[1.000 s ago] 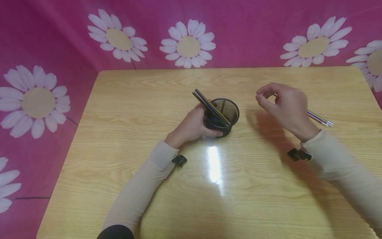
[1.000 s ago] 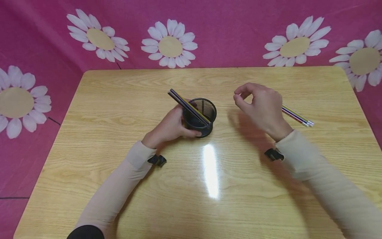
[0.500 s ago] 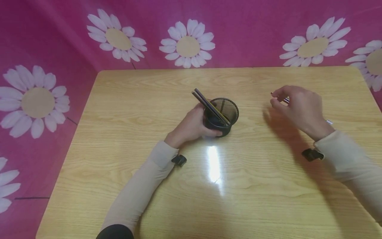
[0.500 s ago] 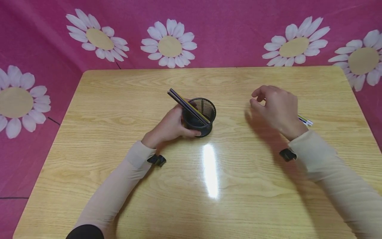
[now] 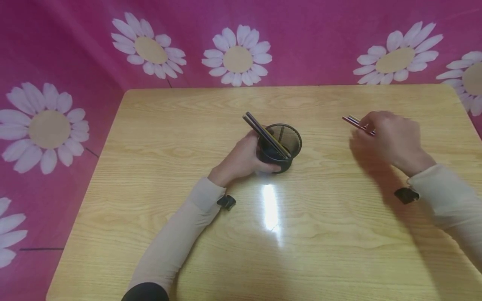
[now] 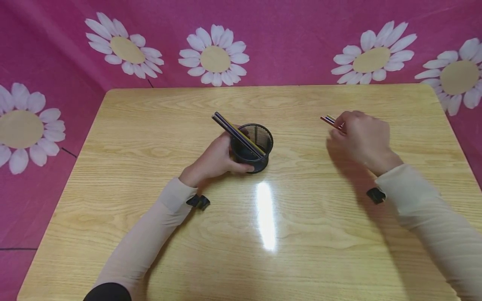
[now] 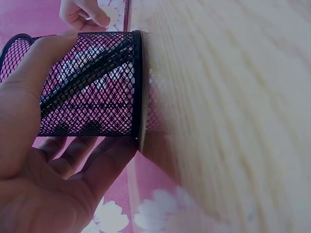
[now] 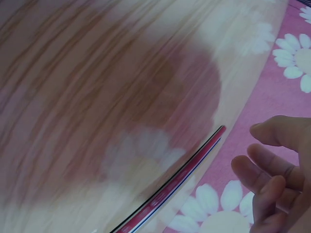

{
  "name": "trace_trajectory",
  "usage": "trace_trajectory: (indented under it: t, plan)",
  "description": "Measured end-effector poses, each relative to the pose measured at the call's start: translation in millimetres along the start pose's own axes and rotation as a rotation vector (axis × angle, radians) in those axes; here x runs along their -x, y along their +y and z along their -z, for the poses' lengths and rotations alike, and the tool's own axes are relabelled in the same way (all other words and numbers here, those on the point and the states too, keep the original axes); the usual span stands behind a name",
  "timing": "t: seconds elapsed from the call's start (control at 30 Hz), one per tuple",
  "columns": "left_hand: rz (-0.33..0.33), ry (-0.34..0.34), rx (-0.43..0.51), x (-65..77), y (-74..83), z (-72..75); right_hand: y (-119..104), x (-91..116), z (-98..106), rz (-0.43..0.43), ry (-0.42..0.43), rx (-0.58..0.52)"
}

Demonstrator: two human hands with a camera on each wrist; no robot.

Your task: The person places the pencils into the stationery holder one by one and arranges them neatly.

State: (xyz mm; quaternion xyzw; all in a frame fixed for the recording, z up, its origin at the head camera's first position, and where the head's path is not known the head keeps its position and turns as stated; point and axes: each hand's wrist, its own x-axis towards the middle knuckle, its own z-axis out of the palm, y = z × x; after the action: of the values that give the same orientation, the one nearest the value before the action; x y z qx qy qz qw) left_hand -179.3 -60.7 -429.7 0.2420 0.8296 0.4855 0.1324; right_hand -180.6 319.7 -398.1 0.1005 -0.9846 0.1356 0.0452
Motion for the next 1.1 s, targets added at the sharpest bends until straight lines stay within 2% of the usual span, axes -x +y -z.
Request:
trace_trajectory:
  t: [0.6, 1.1]
  plan:
    - [0.002, 0.002, -0.035, -0.4, -1.6, -0.1, 16, 0, -2, -0.058, -0.099, 0.077]
    - [0.002, -0.001, -0.032, 0.8, -0.1, 0.0, 22, -2, -7, -0.067, -0.12, 0.115]
